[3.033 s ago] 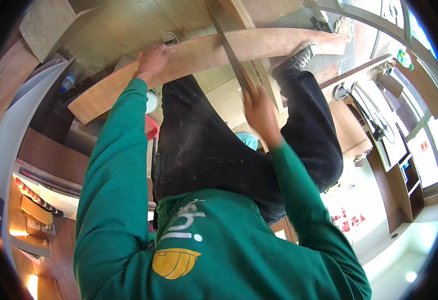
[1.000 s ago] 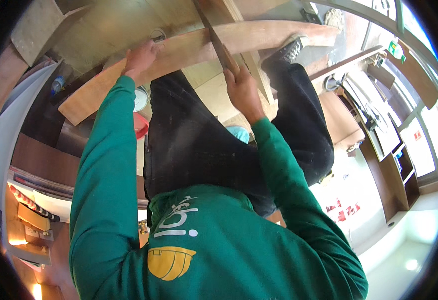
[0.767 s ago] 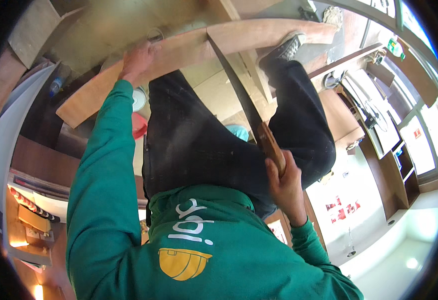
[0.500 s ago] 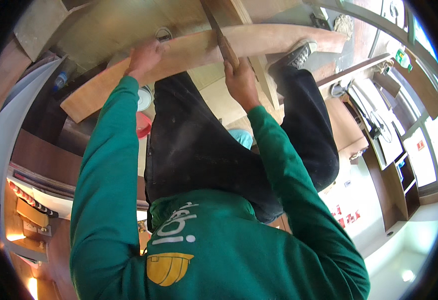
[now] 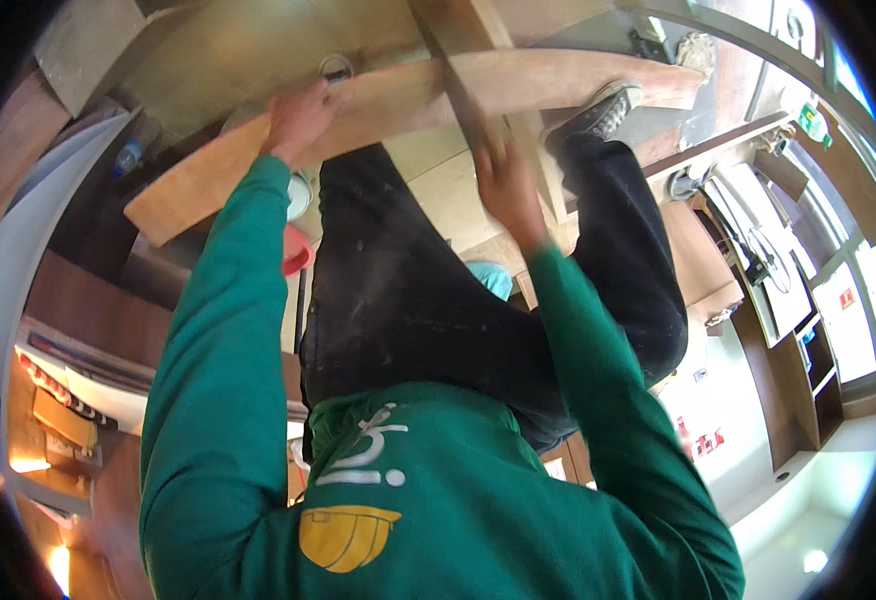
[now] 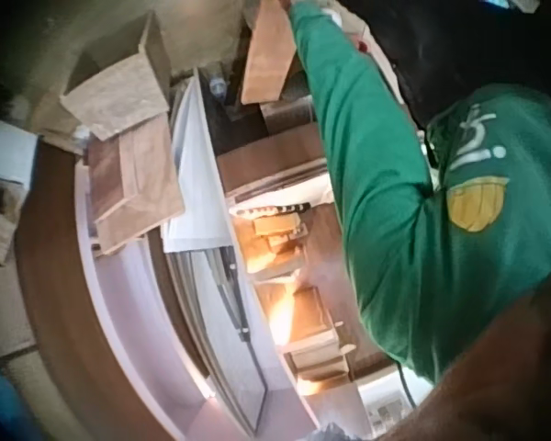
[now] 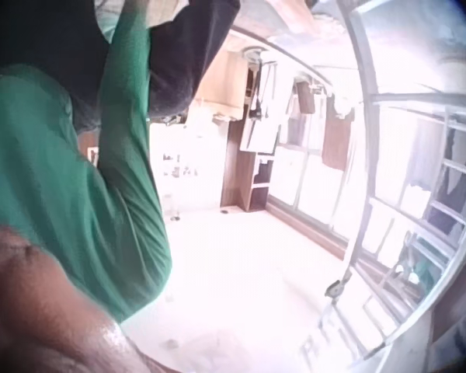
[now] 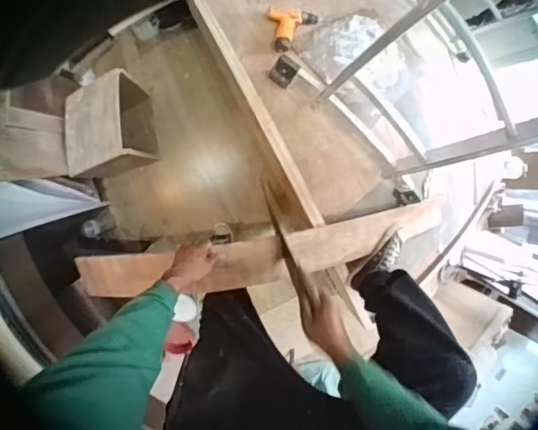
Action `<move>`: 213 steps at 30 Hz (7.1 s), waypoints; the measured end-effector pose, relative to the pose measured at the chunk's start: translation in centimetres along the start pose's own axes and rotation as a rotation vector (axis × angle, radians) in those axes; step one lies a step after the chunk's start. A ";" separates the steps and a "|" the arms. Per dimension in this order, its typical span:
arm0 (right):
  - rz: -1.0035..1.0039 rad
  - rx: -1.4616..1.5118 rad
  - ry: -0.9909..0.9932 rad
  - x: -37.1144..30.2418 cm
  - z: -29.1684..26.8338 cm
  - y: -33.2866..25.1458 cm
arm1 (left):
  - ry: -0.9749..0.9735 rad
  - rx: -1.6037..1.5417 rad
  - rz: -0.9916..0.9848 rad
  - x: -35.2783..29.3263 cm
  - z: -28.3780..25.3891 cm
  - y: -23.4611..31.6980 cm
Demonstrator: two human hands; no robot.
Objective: The person marks a curved wooden plank with a pencil and ruler, then uses a hand saw to cut along the marked line. After cutting, they handle smaller wooden pieces, measure them with a tape measure, and fit them into a wooden structure.
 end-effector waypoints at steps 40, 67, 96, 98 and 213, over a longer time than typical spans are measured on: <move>0.041 0.045 0.019 3.9 0.6 -4.7 | -0.082 0.019 0.013 -0.3 0.4 0.3; 0.323 0.078 -0.230 -17.6 -15.6 -1.8 | -0.065 0.000 -0.041 -1.8 -0.2 1.0; 0.046 0.088 -0.062 -2.5 -3.1 -2.7 | -0.021 0.000 0.021 -0.7 0.8 -0.2; 0.114 0.071 -0.131 -10.9 -9.4 -2.2 | 0.029 0.014 0.010 -0.4 0.3 -0.3; 0.321 0.003 -0.255 -15.6 -13.9 -0.7 | -0.129 0.009 -0.071 -0.9 0.0 0.0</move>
Point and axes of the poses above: each hand's wrist, its own x-axis towards the middle knuckle, its own z-axis out of the palm, y = z × x, the point moved 8 cm from there along x, towards the middle knuckle, and after that the axes turned 14 degrees about z, right-handed, at the moved point
